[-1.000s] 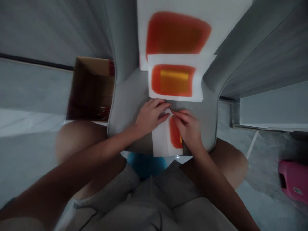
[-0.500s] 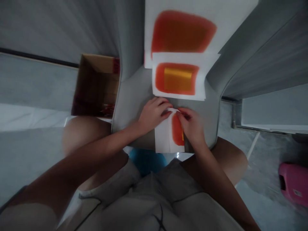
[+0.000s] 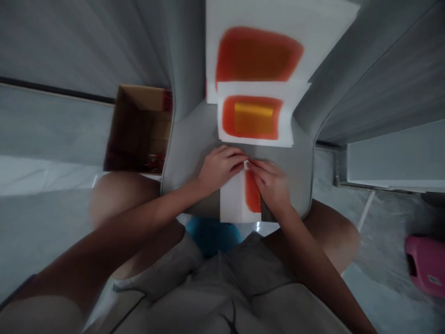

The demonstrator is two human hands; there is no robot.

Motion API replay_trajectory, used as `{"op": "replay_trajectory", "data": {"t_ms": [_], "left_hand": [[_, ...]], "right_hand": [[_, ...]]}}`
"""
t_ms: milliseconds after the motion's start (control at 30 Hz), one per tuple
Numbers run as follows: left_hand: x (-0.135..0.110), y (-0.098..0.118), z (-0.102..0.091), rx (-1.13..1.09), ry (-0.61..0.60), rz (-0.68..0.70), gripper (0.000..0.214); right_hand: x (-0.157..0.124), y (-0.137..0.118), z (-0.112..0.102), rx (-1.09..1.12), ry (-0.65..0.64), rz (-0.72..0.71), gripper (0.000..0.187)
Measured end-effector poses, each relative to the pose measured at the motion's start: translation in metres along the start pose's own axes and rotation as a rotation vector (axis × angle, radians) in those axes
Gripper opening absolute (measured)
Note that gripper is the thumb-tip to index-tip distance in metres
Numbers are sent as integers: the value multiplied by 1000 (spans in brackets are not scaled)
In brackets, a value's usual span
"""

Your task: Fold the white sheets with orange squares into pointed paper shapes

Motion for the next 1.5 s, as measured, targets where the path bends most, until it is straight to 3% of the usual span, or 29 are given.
{"op": "replay_trajectory", "data": {"t_ms": [267, 600, 1133, 1300, 1500], "left_hand": [[-3, -7, -5, -80, 5, 0, 27], [-5, -7, -6, 0, -57, 94, 26], [-16, 12, -5, 151, -107, 218, 36], [-14, 19, -6, 268, -177, 226, 35], [-15, 19, -4, 296, -168, 229, 37]], "right_hand": [[-11, 4, 9, -20, 17, -27, 34], [-14, 3, 13, -12, 4, -65, 33], [-15, 1, 16, -54, -26, -123, 33], [-15, 1, 16, -75, 1, -135, 30], [-16, -2, 15, -117, 12, -155, 29]]}}
Point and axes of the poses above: each hand's wrist, its own x-axis towards the middle knuckle, its own z-axis out of the palm, y = z × x, the point moved 6 cm from there along x, towards the middle knuckle, and after that the axes turned 2 degrees about -y, right-handed, at the moved point
